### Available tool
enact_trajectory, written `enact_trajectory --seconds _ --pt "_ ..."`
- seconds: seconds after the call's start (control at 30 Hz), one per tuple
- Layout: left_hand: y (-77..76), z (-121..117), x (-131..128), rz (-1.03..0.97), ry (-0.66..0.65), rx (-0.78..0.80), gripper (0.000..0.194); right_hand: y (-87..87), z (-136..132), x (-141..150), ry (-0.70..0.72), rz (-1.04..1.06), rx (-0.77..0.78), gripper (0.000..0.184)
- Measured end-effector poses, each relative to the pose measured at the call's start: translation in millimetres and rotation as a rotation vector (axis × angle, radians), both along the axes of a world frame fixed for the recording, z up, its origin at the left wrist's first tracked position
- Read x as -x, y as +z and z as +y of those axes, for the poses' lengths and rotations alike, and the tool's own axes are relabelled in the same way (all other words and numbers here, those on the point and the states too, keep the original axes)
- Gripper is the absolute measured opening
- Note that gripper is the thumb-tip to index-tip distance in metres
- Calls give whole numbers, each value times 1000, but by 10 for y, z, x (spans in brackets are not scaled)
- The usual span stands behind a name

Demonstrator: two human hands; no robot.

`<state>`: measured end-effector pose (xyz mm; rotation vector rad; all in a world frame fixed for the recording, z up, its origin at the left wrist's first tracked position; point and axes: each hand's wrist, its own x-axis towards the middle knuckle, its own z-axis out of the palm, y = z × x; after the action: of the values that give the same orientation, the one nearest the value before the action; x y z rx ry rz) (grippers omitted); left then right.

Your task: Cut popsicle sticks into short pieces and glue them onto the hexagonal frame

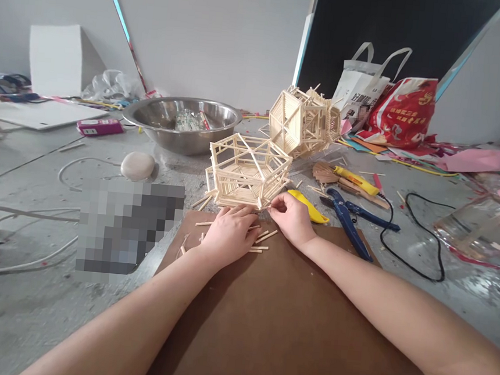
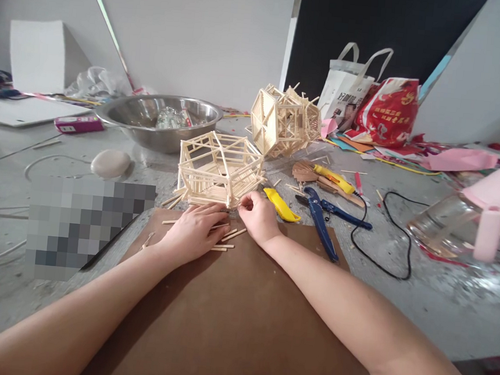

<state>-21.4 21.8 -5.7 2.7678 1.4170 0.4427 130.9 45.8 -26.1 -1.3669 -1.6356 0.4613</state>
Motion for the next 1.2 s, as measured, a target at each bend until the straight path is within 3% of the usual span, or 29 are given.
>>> enact_trajectory --seconds 0.23,1.2 --pt "1 -2 3 -4 -8 -1 21 -31 50 36 -21 109 38 24" --pt "12 -3 -13 17 -13 -4 24 -61 86 43 -14 89 23 18"
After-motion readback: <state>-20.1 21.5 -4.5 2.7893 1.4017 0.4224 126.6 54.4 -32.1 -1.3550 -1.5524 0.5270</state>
